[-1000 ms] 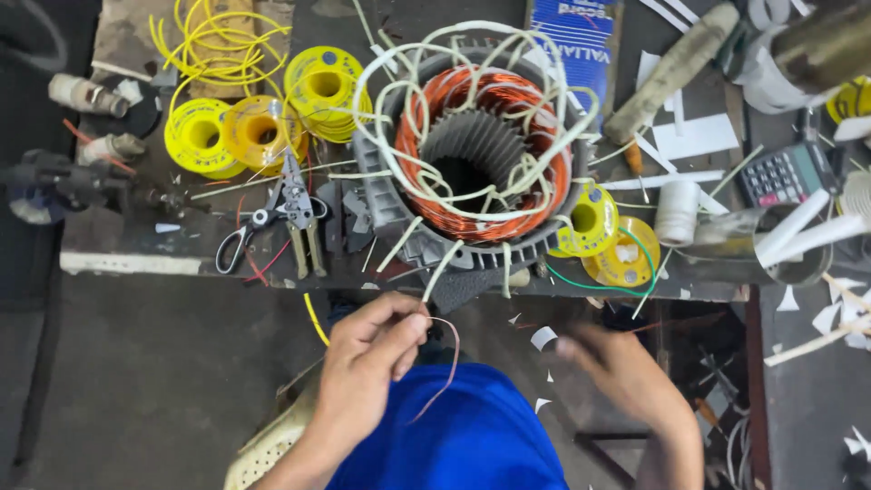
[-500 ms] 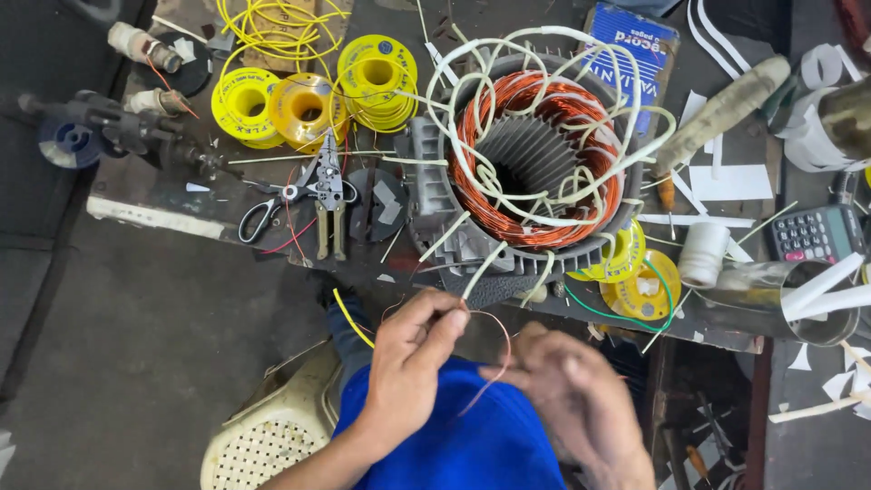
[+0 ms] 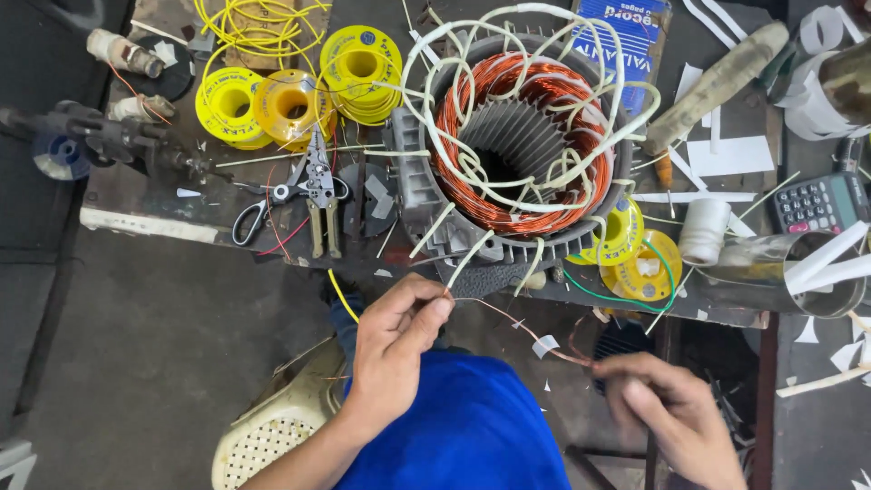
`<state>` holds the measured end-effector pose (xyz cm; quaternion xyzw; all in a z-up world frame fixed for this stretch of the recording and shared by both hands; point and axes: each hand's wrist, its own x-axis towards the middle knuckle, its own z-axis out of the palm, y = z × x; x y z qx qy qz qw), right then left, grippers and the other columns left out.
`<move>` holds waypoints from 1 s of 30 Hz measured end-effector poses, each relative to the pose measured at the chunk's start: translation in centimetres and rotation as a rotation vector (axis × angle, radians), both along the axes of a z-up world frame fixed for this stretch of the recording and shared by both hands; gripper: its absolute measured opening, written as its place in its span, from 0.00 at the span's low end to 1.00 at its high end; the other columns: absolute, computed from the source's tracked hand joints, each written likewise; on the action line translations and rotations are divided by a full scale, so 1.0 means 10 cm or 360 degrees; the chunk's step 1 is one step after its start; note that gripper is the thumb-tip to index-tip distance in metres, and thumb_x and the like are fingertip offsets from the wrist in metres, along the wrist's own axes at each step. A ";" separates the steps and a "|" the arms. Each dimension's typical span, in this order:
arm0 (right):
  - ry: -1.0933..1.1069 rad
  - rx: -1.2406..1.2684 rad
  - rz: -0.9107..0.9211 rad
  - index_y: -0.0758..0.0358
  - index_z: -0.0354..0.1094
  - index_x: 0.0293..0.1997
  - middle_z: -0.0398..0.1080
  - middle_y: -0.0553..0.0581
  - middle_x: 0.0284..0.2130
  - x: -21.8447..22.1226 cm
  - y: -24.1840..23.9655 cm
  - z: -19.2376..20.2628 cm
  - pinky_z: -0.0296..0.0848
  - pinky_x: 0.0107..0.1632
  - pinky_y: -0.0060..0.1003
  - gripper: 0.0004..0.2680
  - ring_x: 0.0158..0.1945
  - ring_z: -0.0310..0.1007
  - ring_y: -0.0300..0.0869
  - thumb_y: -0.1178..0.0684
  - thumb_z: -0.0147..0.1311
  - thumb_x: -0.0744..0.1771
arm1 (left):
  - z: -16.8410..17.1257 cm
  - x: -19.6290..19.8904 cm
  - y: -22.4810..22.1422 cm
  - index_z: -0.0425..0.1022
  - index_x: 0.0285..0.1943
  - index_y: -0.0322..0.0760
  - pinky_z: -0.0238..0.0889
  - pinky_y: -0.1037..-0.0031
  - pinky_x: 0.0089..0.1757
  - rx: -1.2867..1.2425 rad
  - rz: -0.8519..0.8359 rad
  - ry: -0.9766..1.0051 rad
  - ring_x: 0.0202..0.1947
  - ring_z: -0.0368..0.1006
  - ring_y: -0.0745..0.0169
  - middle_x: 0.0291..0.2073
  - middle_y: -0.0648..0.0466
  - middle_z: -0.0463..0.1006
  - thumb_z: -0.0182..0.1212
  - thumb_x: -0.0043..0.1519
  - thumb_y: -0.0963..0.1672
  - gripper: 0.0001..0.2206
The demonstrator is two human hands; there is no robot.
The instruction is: Repairing an electric motor by stripping and connecting wires to the stator windings on a workbench.
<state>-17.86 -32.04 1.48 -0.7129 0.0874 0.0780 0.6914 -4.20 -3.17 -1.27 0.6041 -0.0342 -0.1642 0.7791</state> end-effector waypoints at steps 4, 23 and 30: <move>-0.0079 -0.1037 0.0019 0.65 0.70 0.69 0.77 0.59 0.64 0.23 -0.03 0.21 0.68 0.71 0.41 0.23 0.68 0.75 0.44 0.44 0.54 0.67 | 0.12 -0.05 -0.07 0.81 0.42 0.34 0.59 0.76 0.31 0.0288 0.0079 -0.0159 0.27 0.62 0.70 0.33 0.58 0.75 0.60 0.70 0.44 0.08; -0.0630 -0.1181 0.0165 0.64 0.66 0.66 0.80 0.64 0.38 0.98 1.19 -0.61 0.77 0.41 0.45 0.16 0.36 0.82 0.54 0.64 0.47 0.69 | 0.34 -0.08 -0.04 0.80 0.39 0.22 0.47 0.79 0.21 -0.0619 0.0111 0.1058 0.16 0.58 0.70 0.23 0.46 0.74 0.62 0.69 0.42 0.11; -0.0273 0.0010 0.0151 0.72 0.77 0.53 0.81 0.66 0.51 1.12 1.55 -0.82 0.82 0.50 0.36 0.11 0.50 0.84 0.48 0.60 0.50 0.69 | 0.27 -0.09 -0.08 0.75 0.37 0.26 0.38 0.81 0.19 -0.0741 0.0197 0.1234 0.13 0.52 0.71 0.24 0.46 0.70 0.61 0.69 0.40 0.09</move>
